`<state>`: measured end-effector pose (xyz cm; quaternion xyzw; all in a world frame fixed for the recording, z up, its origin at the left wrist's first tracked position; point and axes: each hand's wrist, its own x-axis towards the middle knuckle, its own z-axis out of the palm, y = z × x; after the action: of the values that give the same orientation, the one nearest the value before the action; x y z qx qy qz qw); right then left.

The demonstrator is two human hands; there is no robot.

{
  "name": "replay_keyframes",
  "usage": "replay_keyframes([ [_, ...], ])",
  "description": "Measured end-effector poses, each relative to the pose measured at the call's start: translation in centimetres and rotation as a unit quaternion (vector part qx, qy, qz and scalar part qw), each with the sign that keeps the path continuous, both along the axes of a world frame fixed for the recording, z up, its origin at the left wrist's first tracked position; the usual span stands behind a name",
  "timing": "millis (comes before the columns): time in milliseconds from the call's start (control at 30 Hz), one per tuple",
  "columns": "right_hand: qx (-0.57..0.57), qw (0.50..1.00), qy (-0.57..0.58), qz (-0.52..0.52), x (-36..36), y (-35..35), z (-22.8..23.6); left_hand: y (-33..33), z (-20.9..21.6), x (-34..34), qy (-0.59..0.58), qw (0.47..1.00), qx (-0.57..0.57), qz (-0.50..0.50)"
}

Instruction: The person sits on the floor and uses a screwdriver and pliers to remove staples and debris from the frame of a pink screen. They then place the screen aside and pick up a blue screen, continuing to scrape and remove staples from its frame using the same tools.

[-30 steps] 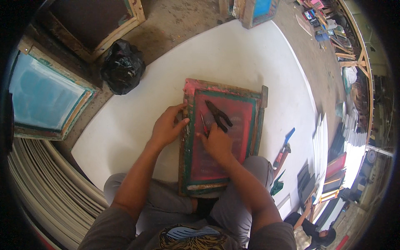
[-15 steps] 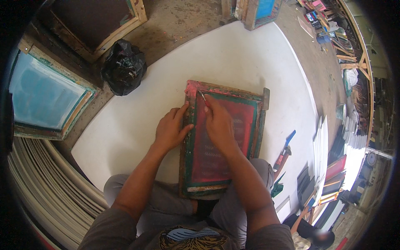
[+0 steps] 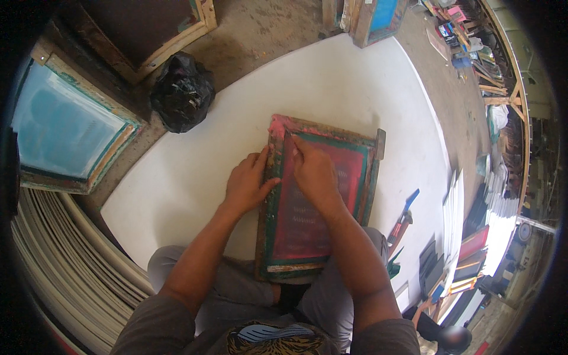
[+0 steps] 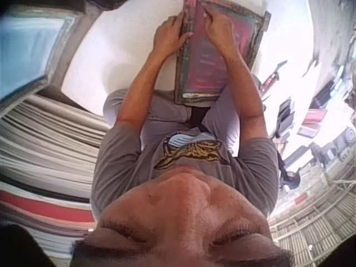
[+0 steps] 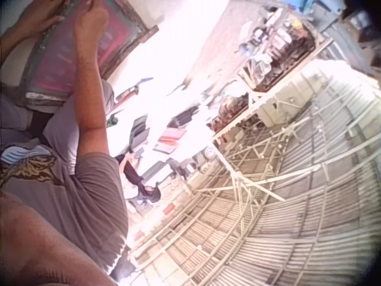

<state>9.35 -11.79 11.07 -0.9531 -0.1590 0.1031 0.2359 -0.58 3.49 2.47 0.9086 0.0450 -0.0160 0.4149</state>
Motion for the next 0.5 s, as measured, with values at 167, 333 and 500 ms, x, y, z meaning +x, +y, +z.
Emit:
replay_keyframes([
  [167,-0.095,0.995,0.027,-0.006,0.2,1.0,1.2,0.0,0.1,-0.1,-0.006,1.000,-0.002,-0.001],
  [333,-0.244,0.970,0.013,0.005,-0.6,3.0,2.4,0.2,0.1,-0.2,-0.004,1.000,-0.008,-0.002],
  [500,-0.343,0.938,0.045,0.027,-0.8,5.3,3.0,0.1,0.1,-0.1,0.004,1.000,-0.007,-0.004],
])
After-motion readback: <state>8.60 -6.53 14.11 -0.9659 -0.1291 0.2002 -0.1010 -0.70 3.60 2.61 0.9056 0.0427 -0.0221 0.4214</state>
